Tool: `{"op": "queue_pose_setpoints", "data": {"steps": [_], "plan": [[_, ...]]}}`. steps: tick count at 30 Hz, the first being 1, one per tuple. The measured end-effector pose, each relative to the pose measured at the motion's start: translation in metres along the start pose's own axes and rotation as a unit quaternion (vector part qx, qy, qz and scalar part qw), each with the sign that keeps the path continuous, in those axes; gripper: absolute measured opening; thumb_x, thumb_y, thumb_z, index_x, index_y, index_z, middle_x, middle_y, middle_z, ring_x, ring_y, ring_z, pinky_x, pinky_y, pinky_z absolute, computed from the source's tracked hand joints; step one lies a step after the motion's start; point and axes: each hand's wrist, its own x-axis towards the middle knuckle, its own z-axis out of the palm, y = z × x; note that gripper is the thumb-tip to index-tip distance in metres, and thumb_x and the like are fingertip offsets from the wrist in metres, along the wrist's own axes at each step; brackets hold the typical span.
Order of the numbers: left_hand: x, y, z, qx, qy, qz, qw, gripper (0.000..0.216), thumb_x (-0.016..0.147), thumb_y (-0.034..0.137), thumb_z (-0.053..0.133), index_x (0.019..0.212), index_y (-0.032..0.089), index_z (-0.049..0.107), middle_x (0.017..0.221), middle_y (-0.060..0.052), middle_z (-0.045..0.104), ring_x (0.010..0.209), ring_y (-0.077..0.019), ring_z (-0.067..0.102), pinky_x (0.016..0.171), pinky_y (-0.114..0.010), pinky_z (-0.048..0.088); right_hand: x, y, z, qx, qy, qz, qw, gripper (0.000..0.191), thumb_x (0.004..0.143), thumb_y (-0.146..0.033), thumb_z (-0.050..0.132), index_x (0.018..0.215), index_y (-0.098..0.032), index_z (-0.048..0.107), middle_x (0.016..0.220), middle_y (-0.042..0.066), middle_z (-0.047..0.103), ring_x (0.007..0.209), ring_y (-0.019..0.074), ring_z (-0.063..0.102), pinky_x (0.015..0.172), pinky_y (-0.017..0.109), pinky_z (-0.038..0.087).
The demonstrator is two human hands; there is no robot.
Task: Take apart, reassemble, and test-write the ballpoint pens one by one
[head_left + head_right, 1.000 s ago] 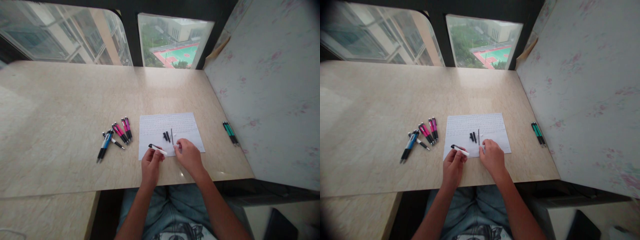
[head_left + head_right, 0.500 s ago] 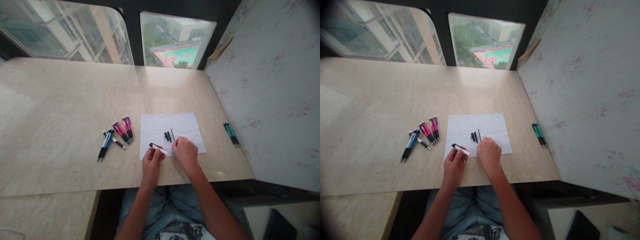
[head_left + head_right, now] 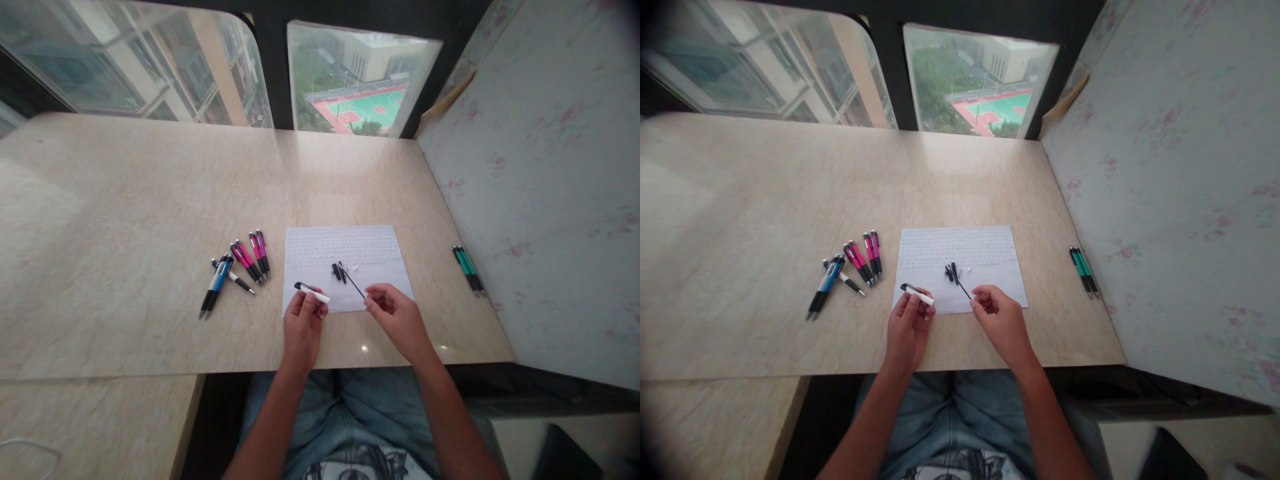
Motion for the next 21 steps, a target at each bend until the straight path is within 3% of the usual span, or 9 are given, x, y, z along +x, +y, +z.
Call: {"op": "queue_pose_setpoints", "data": {"steps": [11, 21], "plan": [[0.002, 0.001, -0.003, -0.032, -0.012, 0.005, 0.999, 0.024, 0.074, 0.032, 0.080, 0.086, 0.015, 0.069, 0.084, -0.003, 0.065, 0.063, -0.0062, 0.054, 0.059, -0.019, 0.045, -0.013, -0.009, -0.021, 0.046, 0.018, -0.080, 0.996, 0.010, 0.087, -0.026, 0.060, 0.085, -0.022, 0.068, 0.082, 0.004, 0.067, 0.075, 0.0173, 0.063, 0.067, 0.030, 0.055], [0.002, -0.001, -0.003, 0.012, -0.018, 0.000, 1.000, 0.023, 0.072, 0.030, 0.081, 0.086, 0.015, 0.070, 0.084, -0.003, 0.067, 0.068, -0.0085, 0.059, 0.064, -0.021, 0.047, -0.006, -0.017, -0.001, 0.017, 0.016, -0.108, 0.994, 0.010, 0.087, -0.020, 0.059, 0.092, -0.021, 0.068, 0.083, 0.004, 0.067, 0.076, 0.0160, 0.063, 0.069, 0.029, 0.054]]}}
